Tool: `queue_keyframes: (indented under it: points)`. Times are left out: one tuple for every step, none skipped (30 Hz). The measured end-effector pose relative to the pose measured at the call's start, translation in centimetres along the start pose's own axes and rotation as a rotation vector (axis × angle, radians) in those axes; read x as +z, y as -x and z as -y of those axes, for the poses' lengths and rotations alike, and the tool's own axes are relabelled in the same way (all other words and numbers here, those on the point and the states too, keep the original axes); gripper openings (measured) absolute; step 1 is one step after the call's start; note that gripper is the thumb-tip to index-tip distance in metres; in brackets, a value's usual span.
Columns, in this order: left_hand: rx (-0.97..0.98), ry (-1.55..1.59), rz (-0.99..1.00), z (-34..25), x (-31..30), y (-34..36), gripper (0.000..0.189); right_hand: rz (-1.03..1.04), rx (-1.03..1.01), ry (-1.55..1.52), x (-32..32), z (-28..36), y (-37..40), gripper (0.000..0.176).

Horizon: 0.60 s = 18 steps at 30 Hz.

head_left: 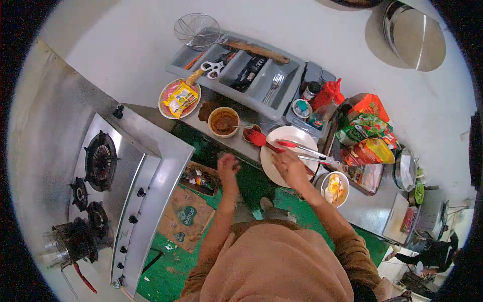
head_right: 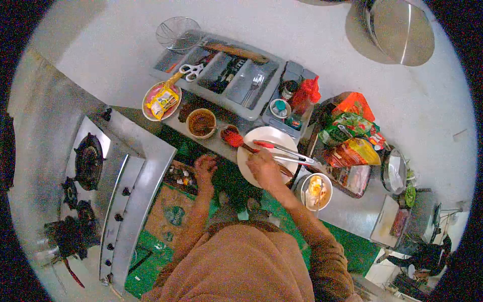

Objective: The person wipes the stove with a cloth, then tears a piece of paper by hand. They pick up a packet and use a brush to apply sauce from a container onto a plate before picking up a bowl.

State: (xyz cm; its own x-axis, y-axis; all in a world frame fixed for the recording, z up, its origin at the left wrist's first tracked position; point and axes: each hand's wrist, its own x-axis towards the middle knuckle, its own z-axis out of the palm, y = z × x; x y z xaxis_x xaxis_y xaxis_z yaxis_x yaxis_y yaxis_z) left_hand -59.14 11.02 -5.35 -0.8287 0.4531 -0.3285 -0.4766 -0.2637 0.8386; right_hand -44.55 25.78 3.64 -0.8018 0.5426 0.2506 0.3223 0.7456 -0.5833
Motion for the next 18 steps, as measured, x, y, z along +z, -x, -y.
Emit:
queue_keyframes:
  points:
    - [-0.007,-0.059,-0.066,-1.5,-0.4,-1.4,0.025,0.000,-0.003,-0.003,0.9,0.7,-0.8,0.018]
    - [-0.015,-0.118,-0.133,-3.0,-0.8,-3.0,0.023,0.051,0.024,-0.090,1.7,1.4,-1.7,0.018]
    - [-0.011,-0.120,-0.135,-4.2,-1.7,-4.8,0.023,0.101,0.051,-0.177,2.4,2.0,-2.4,0.018]
    - [0.134,-0.360,-0.061,-5.2,-2.6,-6.7,0.025,0.082,0.020,-0.234,2.9,2.6,-2.9,0.017]
    - [0.278,-0.599,0.013,-6.1,-3.2,-8.5,0.029,0.081,0.016,-0.236,3.1,3.1,-3.3,0.017]
    - [0.281,-0.601,0.013,-7.0,-3.3,-10.2,0.029,0.112,0.020,-0.249,3.2,3.5,-3.6,0.016]
    - [0.600,-0.885,0.056,-7.9,-3.2,-11.9,0.034,0.143,0.024,-0.261,3.3,4.0,-3.9,0.015]
    - [0.925,-1.162,0.101,-8.5,-3.1,-13.2,0.041,0.140,0.021,-0.261,3.3,4.2,-3.7,0.015]
    - [0.930,-1.160,0.100,-9.0,-2.7,-14.1,0.041,0.113,0.026,-0.194,3.0,4.0,-3.0,0.015]
    - [0.960,-1.373,0.196,-10.0,-2.2,-15.6,0.044,0.080,0.023,-0.130,3.1,4.1,-3.1,0.015]
    - [0.972,-1.590,0.296,-10.6,-2.1,-16.2,0.047,0.077,0.018,-0.133,2.7,4.0,-2.9,0.015]
    - [0.948,-1.656,0.367,-10.6,-2.5,-17.0,0.046,0.131,0.064,-0.144,2.2,3.8,-2.6,0.016]
    - [0.950,-1.658,0.367,-10.9,-2.4,-17.2,0.046,0.186,0.112,-0.153,1.9,3.5,-2.2,0.016]
    - [0.913,-1.699,0.344,-10.9,-2.2,-17.4,0.044,0.185,0.114,-0.154,1.7,3.1,-1.8,0.016]
    - [0.873,-1.738,0.324,-10.6,-2.4,-17.6,0.042,0.189,0.151,-0.149,1.6,2.8,-1.3,0.016]
    - [1.079,-1.672,0.279,-9.8,-3.2,-18.1,0.037,0.198,0.190,-0.143,1.4,2.6,-0.7,0.016]
    - [1.073,-1.668,0.278,-9.4,-3.9,-18.4,0.037,0.204,0.192,-0.139,1.2,2.5,-0.2,0.016]
    - [1.076,-1.644,0.283,-9.3,-4.3,-18.7,0.036,0.224,0.255,-0.162,1.1,2.3,0.1,0.017]
